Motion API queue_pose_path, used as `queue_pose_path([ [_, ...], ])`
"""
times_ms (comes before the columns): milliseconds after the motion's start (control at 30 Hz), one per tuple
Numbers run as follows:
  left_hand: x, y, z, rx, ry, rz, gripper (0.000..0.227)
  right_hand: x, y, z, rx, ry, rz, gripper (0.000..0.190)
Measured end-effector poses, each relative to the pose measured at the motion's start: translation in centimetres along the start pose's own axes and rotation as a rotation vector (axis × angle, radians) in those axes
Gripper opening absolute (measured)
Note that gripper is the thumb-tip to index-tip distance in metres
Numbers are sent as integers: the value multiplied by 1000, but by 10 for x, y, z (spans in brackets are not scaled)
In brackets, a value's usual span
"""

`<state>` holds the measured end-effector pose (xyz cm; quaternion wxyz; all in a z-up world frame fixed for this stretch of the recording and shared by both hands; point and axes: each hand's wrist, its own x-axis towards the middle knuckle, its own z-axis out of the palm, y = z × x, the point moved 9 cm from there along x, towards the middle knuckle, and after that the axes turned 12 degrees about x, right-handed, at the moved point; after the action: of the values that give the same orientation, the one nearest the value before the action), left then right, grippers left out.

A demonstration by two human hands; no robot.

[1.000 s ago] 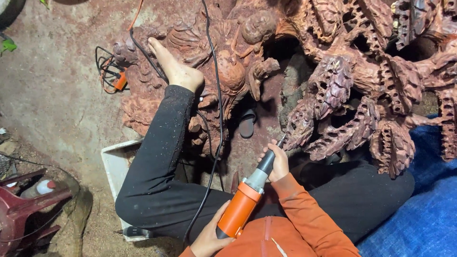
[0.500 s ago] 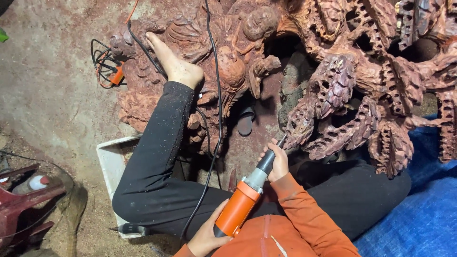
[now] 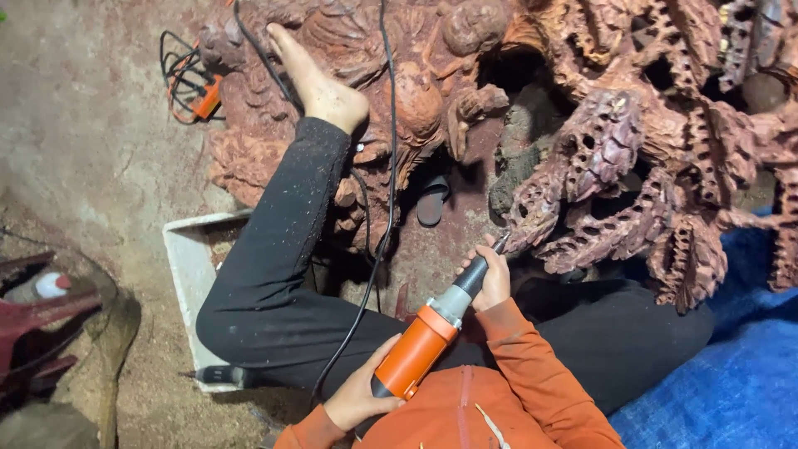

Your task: Carving and refining the details of a large wooden sculpture using a power rotary tool.

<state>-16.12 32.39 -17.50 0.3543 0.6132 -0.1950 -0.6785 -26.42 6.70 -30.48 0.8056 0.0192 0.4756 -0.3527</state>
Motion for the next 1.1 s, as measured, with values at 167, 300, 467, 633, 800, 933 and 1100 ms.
queue_pose_path([
  [167,-3,6,1,37,-18,-69,110,1,-2,-3,-36,4,-18,58],
  [300,-1,3,-1,28,-11,-28,111,4,-1,-2,-40,5,-1,56],
  [467,-1,-2,-5,73,0,-47,109,-2,-2,4,-53,-6,-19,63],
  [633,-1,6,-3,61,-12,-52,111,-1,-5,5,-25,-53,9,47],
  [800,-5,14,-2,52,-38,-79,109,1,-3,-2,-8,-65,34,50],
  [933,-6,14,-2,83,-38,-70,108,1,-4,-4,-21,-43,12,52],
  [1100,-6,19,-3,13,-47,-88,110,4,-5,-5,-56,-18,2,53],
])
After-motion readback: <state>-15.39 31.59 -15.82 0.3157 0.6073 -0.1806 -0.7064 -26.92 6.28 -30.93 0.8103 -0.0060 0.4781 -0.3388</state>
